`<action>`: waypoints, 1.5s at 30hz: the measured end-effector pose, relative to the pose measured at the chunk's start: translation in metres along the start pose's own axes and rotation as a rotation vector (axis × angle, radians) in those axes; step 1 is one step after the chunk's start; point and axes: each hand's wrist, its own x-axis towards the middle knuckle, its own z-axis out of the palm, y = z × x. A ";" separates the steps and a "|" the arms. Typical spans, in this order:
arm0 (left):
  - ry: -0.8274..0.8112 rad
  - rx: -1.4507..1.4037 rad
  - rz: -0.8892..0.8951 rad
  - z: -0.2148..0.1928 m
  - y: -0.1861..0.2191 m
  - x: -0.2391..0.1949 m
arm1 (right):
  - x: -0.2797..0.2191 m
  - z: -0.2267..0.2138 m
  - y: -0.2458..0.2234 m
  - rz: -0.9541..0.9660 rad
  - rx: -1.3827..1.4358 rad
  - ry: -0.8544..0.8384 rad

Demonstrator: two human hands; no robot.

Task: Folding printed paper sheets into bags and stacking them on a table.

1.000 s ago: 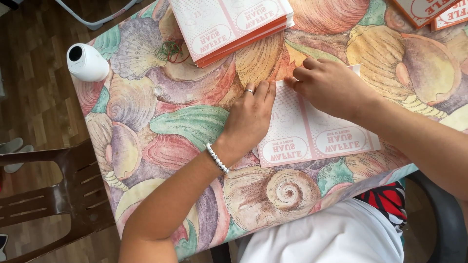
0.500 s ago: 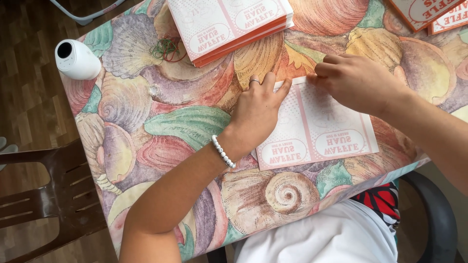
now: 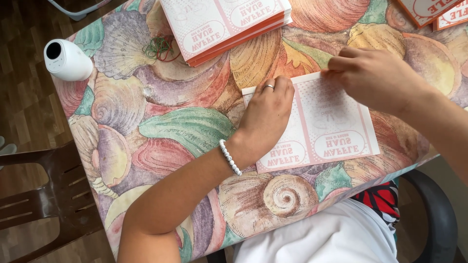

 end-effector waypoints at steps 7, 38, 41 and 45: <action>0.047 -0.095 -0.037 0.004 -0.001 0.011 | -0.008 0.004 0.005 -0.036 -0.217 0.002; -0.057 -0.202 -0.074 0.008 0.005 0.031 | -0.041 0.000 0.017 0.221 -0.171 0.144; -0.134 -0.168 -0.059 -0.001 0.004 0.030 | -0.011 -0.008 -0.023 0.242 0.188 0.190; 0.154 -0.250 -0.075 -0.017 0.001 0.009 | -0.003 0.029 -0.038 0.130 -0.019 0.381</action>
